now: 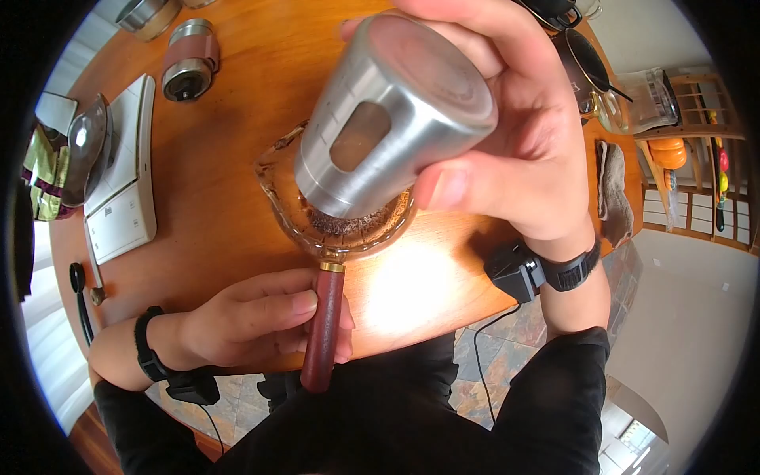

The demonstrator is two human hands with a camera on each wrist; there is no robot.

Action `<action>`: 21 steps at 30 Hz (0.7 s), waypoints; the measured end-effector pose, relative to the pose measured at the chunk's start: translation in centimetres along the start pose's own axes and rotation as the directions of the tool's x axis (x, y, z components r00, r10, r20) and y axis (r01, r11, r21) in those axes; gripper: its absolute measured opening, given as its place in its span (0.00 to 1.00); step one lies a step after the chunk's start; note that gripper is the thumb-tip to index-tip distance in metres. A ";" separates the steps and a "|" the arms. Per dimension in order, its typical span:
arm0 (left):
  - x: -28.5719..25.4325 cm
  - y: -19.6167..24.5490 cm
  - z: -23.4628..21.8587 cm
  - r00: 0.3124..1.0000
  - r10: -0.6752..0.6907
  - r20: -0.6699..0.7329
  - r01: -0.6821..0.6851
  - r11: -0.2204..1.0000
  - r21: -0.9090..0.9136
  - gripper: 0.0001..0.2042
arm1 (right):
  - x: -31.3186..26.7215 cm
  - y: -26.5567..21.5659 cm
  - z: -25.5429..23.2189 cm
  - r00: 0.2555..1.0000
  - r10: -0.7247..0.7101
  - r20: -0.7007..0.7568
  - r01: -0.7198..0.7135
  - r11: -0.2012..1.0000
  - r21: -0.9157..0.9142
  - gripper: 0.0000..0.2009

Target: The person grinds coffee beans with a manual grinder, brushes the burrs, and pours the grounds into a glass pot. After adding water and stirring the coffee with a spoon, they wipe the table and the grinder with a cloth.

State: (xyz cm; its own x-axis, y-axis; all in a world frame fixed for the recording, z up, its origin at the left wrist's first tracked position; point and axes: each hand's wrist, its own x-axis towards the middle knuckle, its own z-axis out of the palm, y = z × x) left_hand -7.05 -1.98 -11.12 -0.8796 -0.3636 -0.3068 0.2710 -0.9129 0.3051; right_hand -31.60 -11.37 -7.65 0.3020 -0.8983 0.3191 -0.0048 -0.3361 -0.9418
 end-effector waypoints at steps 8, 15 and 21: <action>0.0 0.0 0.1 1.000 0.002 -0.015 -0.002 1.000 0.003 0.16 | -0.4 -0.4 0.2 0.999 0.031 -0.032 -0.025 0.988 0.150 0.54; 0.0 0.0 0.2 0.999 -0.013 -0.034 0.013 1.000 0.007 0.17 | 0.1 -0.1 -0.8 0.999 0.018 0.042 -0.019 0.999 0.034 0.54; 0.1 0.0 0.1 1.000 -0.005 -0.018 0.005 1.000 -0.003 0.17 | 0.1 -0.5 -0.5 0.999 0.038 0.023 -0.039 0.999 0.030 0.55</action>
State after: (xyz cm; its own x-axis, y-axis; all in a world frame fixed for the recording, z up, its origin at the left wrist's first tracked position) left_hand -7.15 -1.95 -11.08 -0.8738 -0.3627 -0.3239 0.2684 -0.9152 0.3007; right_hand -32.07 -11.45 -7.08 0.3239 -0.9037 0.2802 0.0122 -0.2922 -0.9563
